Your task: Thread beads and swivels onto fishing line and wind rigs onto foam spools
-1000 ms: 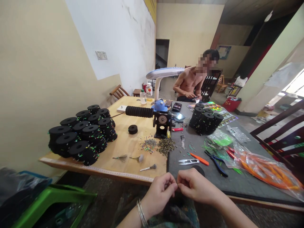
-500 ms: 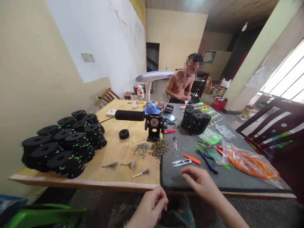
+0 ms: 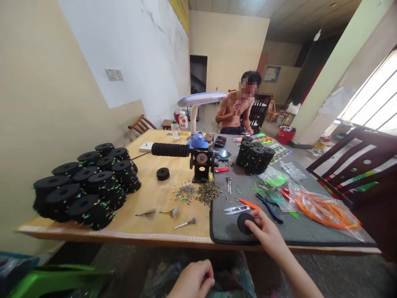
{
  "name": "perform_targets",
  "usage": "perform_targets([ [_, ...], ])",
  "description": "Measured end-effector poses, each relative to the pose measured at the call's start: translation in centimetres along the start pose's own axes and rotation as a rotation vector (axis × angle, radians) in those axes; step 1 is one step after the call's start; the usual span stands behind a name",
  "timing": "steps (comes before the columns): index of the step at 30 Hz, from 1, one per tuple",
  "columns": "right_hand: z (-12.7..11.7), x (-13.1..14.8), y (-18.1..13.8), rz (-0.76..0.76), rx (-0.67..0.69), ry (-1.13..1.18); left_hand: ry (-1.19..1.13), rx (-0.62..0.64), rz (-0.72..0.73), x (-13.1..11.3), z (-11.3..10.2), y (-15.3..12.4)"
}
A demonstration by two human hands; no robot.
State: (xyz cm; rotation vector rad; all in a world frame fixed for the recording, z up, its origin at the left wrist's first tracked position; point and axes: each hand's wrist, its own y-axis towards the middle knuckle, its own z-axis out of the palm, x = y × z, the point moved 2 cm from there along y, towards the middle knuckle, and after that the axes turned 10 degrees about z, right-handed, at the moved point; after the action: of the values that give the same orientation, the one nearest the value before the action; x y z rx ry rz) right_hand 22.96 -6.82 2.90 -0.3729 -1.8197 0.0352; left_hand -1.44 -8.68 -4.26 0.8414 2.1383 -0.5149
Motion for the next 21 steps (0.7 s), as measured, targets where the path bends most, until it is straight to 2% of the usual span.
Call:
perform_targets([
  [3,1.9,1.4,-1.7,0.073,0.181,0.409,0.014,0.016,0.008,-0.1,0.2,-0.3],
  [6,4.8,2.4,-3.5,0.161,0.319,0.617,-0.032,-0.005,0.001,-0.9,-0.9,-0.8],
  [8,7.0,2.5,-4.4,0.205,0.408,0.656,-0.142,-0.11,0.039,-1.9,-2.4,-1.4],
  [10,8.8,2.2,-5.1,0.238,0.463,0.688,-0.299,-0.283,0.145,-3.0,-4.2,-1.9],
  [12,10.0,1.9,-5.4,0.268,0.489,0.709,-0.397,-0.391,0.233,-4.1,-5.5,-2.3],
  [14,10.7,1.7,-5.6,0.289,0.497,0.738,-0.427,-0.425,0.253,-4.8,-6.0,-2.2],
  [21,11.3,1.1,-6.1,0.355,0.423,0.808,-0.387,-0.569,0.195,-5.0,-5.1,-1.2],
])
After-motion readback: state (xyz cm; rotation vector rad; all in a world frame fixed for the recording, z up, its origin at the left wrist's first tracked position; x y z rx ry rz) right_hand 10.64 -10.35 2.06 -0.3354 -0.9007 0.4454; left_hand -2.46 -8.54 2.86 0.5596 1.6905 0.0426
